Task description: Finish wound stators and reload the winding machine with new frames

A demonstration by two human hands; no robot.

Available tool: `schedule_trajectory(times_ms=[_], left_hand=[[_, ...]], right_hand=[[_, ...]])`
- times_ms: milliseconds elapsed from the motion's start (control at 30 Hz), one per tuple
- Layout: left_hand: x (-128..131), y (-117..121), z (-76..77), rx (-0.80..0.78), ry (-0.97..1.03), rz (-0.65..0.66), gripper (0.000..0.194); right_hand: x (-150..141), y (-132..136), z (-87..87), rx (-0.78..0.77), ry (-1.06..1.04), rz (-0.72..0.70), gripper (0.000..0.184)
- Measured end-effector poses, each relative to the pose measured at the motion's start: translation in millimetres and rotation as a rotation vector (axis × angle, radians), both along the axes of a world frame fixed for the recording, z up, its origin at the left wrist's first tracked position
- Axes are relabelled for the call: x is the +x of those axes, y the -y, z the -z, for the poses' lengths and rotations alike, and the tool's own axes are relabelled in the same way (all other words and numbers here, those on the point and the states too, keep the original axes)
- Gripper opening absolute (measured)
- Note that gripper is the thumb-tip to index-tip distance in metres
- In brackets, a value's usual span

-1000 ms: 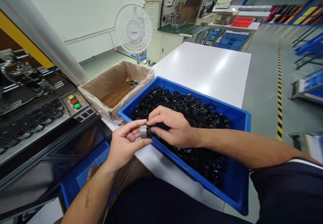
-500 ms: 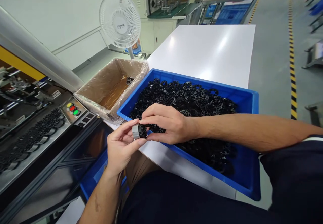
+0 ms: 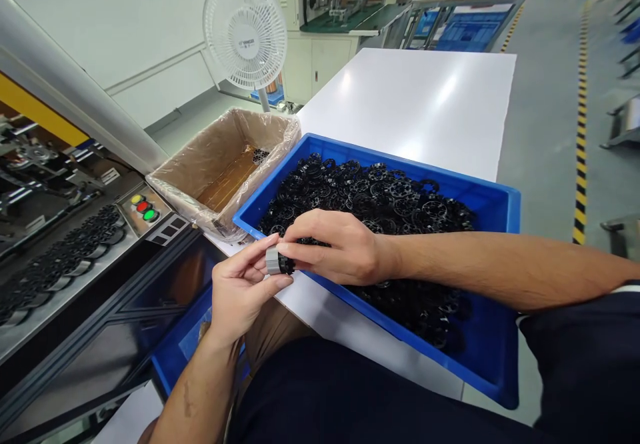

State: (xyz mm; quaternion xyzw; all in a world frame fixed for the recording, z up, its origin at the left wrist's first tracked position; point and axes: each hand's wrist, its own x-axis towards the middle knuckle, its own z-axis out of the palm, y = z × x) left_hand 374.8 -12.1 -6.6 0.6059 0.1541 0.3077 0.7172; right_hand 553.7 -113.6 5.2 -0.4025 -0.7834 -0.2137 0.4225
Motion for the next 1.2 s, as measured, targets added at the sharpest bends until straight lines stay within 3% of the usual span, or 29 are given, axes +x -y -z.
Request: schedule_trajectory(times_ms=[367,433,533,600,700,800,967,1067,1200], left_hand=[[-9,9,11.1,0.101,-0.160,-0.038,0.046],[-14,9,12.5,0.143,-0.184,-0.036,0.041],[-24,-2,15.9,0.219,-0.191,-0.138,0.036],[-30,-13,21.2,0.183,-0.222,-0.226,0.035],[-36,-23,31.1,0.045,-0.250,-0.265,0.035],[-36,-19,36.7,0.114,-0.236,-0.238,0.036],[-36,-11,30.9,0.472,-0.258,-0.116,0.044],[-42,-11,24.9,0.461,-0.282,-0.093,0.046],[-50,-18,23.1,0.365,-0.174,-0.151,0.033]], right_hand=[[-5,1,3.6,-0.071,-0.042,-0.030,0.015],[9,-5,4.2,-0.182,-0.122,-0.033,0.019],[41,-19,11.8,-0.416,-0.278,0.164,0.023],[58,-26,22.5,-0.662,-0.228,0.284,0.014],[59,-30,43.4,-0.952,-0.017,0.266,0.018],[50,-26,67.0,-0.918,0.078,0.279,0.030],[58,-33,93.4,-0.644,0.126,0.058,0.017],[65,-38,88.4,-0.598,0.153,0.011,0.026],[65,-39,64.5,-0.625,0.122,0.019,0.032]])
